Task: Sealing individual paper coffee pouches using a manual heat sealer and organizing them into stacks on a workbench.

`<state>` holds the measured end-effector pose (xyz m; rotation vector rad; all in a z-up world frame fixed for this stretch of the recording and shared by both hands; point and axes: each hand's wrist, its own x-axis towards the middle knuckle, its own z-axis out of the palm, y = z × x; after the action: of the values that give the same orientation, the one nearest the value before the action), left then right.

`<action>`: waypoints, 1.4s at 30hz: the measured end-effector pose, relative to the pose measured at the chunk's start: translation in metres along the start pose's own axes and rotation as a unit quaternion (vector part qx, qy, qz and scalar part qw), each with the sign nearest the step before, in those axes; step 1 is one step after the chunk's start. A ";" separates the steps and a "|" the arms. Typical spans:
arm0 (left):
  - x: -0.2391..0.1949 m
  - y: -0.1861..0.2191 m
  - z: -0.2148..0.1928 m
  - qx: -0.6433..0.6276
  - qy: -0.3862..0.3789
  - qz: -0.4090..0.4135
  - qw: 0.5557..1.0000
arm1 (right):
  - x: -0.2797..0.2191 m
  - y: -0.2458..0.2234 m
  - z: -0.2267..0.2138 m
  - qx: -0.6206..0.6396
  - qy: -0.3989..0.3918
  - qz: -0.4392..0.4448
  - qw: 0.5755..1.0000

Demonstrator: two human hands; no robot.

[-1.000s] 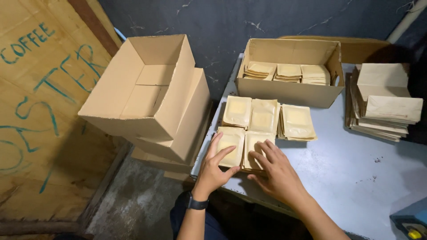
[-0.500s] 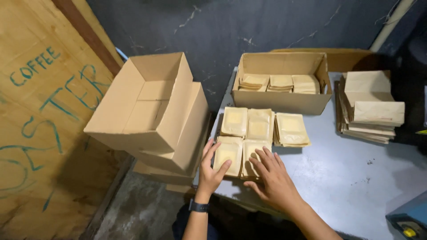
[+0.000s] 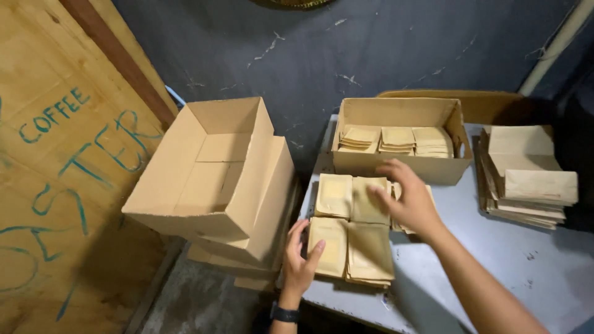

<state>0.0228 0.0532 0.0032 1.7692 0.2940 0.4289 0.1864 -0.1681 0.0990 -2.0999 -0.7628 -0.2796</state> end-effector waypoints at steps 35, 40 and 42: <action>0.012 0.002 -0.001 -0.123 0.010 0.089 0.988 | 0.185 0.127 0.040 -0.036 0.077 0.054 0.995; 0.014 -0.017 0.000 -0.155 0.005 0.119 0.981 | 0.111 0.059 0.004 0.380 0.111 0.160 0.904; 0.015 -0.028 0.001 -0.179 0.010 0.130 0.975 | 0.075 0.043 -0.007 0.449 0.106 0.180 0.869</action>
<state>0.0373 0.0647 -0.0222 1.4517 -0.0055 0.6460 0.2725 -0.1609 0.1092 -1.2456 -0.2554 0.0597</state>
